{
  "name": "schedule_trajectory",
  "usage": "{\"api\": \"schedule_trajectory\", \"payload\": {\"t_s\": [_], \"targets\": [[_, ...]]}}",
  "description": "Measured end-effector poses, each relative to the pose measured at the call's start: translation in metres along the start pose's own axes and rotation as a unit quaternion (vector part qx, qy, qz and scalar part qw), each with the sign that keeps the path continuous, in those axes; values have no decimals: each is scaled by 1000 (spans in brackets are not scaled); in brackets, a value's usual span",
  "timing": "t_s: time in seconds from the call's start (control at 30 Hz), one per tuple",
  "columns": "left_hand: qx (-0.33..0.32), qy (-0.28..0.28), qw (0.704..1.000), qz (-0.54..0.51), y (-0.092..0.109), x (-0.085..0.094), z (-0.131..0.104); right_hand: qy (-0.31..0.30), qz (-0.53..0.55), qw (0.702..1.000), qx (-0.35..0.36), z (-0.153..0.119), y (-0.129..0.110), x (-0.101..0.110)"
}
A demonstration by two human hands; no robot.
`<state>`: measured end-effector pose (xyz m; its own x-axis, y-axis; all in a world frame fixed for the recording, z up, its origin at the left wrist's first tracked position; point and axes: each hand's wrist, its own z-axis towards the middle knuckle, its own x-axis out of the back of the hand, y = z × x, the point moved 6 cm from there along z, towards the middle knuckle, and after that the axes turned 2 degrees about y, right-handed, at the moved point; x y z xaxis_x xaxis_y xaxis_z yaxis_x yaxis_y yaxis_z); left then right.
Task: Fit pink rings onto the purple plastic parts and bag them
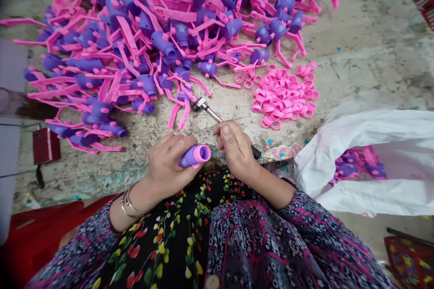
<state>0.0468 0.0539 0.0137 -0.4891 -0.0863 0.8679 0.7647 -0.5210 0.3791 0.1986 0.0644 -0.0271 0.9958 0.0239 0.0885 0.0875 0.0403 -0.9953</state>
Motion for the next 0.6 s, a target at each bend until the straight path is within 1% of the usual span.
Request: {"api": "schedule_trajectory", "payload": {"t_s": [0.1, 0.2, 0.3, 0.37, 0.47, 0.53, 0.6], "targets": [[4, -18, 998, 57, 0, -5, 1, -10, -100, 992, 80, -1, -20, -3], [10, -20, 992, 120, 2, -9, 3, -17, -203, 968, 148, 1, -36, -13], [18, 3, 984, 178, 3, -9, 5, -3, -263, 950, 165, 7, -39, -22], [29, 2, 980, 199, 2, -10, 6, 18, -291, 942, 165, 12, -36, -26], [42, -25, 982, 182, 1, -12, 7, 39, -291, 938, 182, 16, -32, -27], [54, -50, 986, 147, -1, -13, 8, 39, -270, 935, 225, 16, -34, -27], [70, -80, 989, 106, -2, -14, 10, 34, -255, 925, 281, 14, -36, -26]]}}
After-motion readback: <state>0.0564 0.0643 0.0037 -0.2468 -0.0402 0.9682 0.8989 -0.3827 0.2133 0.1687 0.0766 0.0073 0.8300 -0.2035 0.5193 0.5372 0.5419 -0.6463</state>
